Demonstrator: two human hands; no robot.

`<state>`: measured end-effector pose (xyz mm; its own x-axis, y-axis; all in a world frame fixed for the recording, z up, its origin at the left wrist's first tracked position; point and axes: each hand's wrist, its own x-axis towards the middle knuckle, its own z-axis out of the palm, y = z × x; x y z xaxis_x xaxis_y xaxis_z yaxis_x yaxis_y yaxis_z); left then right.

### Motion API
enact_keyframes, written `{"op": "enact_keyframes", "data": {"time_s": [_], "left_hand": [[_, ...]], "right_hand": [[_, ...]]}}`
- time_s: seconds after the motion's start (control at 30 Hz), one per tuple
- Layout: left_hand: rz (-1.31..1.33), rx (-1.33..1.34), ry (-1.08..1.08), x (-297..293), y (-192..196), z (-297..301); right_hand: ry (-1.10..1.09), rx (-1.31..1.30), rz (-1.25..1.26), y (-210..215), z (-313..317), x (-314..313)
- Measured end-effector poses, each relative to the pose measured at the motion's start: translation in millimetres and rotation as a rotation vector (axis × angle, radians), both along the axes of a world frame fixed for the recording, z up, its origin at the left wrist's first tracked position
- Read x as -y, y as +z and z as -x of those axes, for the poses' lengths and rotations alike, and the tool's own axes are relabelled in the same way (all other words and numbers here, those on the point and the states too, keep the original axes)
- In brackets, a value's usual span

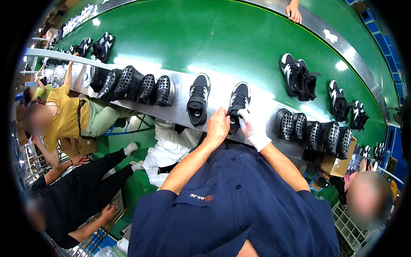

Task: The person handles black shoes on a conveyor belt, turning them over to check different sides and then places them into a large white bag.

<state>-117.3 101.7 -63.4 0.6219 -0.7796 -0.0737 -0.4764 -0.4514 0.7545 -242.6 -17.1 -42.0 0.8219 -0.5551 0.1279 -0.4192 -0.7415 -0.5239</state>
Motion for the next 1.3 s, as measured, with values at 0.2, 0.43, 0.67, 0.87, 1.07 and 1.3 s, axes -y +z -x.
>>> {"op": "enact_keyframes", "data": {"time_s": [0.2, 0.43, 0.67, 0.87, 1.07, 1.3], "left_hand": [[0.020, 0.105, -0.072, -25, 38, -5], [-0.049, 0.510, -0.151, -67, 38, -49], [-0.214, 0.106, -0.345, -53, 40, -33], [-0.600, 0.379, -0.443, -29, 31, -22], [-0.396, 0.515, -0.503, 36, 27, -103], [-0.504, 0.521, -0.369, 97, 40, -228]], "right_hand": [[-0.132, 0.073, -0.035, 14, 1, -6], [-0.403, -0.052, -0.308, -26, -2, -14], [-0.227, 0.033, -0.435, -7, -31, -32], [-0.289, -0.038, -0.662, -55, -17, -26], [-0.304, -0.154, -0.479, 40, -7, 6], [-0.427, -0.148, -0.138, 73, 13, 109]]}}
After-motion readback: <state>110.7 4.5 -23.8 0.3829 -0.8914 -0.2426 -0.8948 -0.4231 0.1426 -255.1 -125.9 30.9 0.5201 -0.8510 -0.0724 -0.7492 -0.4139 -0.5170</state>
